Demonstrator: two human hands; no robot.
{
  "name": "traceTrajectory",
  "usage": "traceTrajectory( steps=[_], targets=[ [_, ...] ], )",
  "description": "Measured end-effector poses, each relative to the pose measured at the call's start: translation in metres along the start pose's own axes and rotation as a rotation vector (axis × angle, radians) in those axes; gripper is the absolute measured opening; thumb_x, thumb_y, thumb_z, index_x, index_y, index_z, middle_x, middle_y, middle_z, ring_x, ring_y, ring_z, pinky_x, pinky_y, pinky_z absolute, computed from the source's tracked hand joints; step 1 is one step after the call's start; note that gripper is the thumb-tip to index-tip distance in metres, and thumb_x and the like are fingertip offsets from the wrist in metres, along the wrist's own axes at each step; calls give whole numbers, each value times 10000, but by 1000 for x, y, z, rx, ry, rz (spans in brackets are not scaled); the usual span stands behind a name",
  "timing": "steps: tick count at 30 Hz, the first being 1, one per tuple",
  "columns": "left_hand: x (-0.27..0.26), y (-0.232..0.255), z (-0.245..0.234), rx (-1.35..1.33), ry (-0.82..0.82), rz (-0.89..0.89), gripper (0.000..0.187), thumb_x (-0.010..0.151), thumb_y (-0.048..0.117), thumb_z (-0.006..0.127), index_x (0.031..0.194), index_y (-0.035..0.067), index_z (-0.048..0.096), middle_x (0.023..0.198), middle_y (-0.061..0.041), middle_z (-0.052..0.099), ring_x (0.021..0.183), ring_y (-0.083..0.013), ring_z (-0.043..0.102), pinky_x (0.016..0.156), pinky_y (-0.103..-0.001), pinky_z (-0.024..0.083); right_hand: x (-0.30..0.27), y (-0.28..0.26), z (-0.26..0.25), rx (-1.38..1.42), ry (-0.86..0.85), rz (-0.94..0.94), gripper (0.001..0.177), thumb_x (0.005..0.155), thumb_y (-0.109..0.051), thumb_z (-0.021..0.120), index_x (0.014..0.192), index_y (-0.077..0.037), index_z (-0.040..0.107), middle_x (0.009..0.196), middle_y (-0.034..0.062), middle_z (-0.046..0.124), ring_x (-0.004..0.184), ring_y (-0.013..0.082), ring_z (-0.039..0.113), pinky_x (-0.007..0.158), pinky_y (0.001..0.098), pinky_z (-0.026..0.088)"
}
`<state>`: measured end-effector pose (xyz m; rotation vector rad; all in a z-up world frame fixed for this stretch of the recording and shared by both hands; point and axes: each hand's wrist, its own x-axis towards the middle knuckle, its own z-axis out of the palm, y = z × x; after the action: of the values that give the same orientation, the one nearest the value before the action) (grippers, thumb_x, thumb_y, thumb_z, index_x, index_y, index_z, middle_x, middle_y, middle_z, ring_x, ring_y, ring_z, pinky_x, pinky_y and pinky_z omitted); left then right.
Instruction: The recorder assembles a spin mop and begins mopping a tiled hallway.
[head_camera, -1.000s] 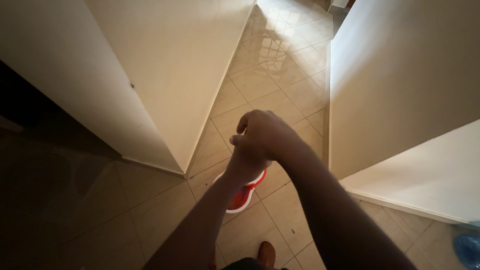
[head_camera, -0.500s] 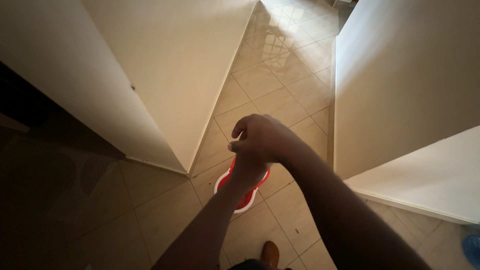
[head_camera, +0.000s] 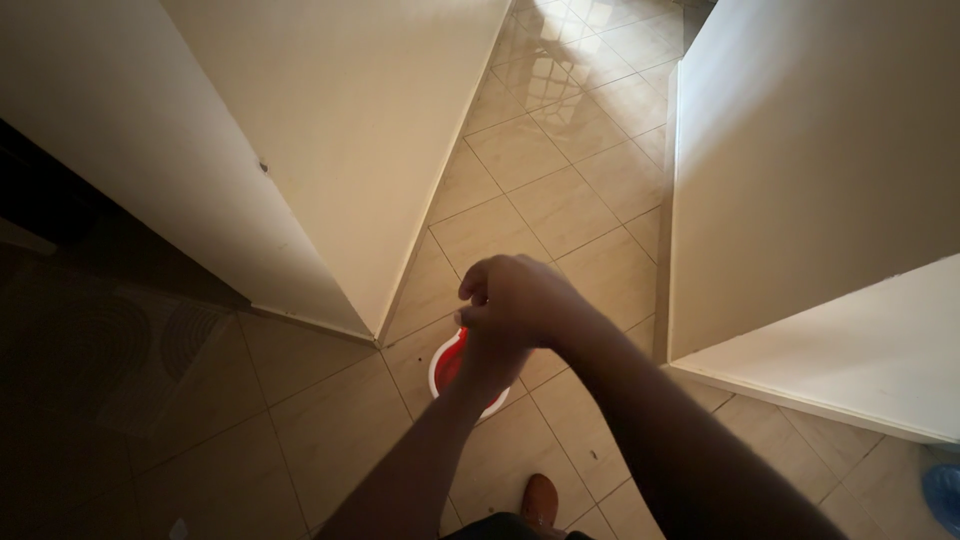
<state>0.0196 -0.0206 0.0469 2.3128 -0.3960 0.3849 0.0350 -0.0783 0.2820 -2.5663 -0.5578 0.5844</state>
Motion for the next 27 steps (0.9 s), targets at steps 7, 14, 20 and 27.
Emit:
traceTrajectory(
  steps=[7,14,20,27],
  targets=[
    [-18,-4,13,-651,-104,-327,513,994,114,552,1458,27,351,1412,-90,514,1293,-174,539,1050,-329,479,-3,7,21,-23,-13,17,329,758,-330,768,1023,-134,764,1001,48,781,961,244,738,842,402,578],
    [-40,-33,49,-851,-210,-394,463,1021,144,522,1454,42,392,1406,-68,551,1288,-157,564,1041,-306,510,-6,21,41,-30,-9,33,253,773,-312,740,985,-178,779,987,27,780,958,238,728,822,406,573],
    [-66,-55,79,-405,-236,-188,558,977,135,636,1462,23,384,1446,-111,498,1325,-204,501,1067,-341,450,-5,37,60,-25,-19,14,242,766,-323,744,965,-189,773,981,24,766,947,234,724,805,409,574],
    [-85,-74,107,-1967,-116,-608,505,1002,187,538,1461,13,419,1416,-160,544,1285,-252,555,1076,-394,487,-10,37,73,-49,-82,91,238,787,-340,752,964,-182,771,984,56,756,944,261,725,798,425,578]
  ],
)
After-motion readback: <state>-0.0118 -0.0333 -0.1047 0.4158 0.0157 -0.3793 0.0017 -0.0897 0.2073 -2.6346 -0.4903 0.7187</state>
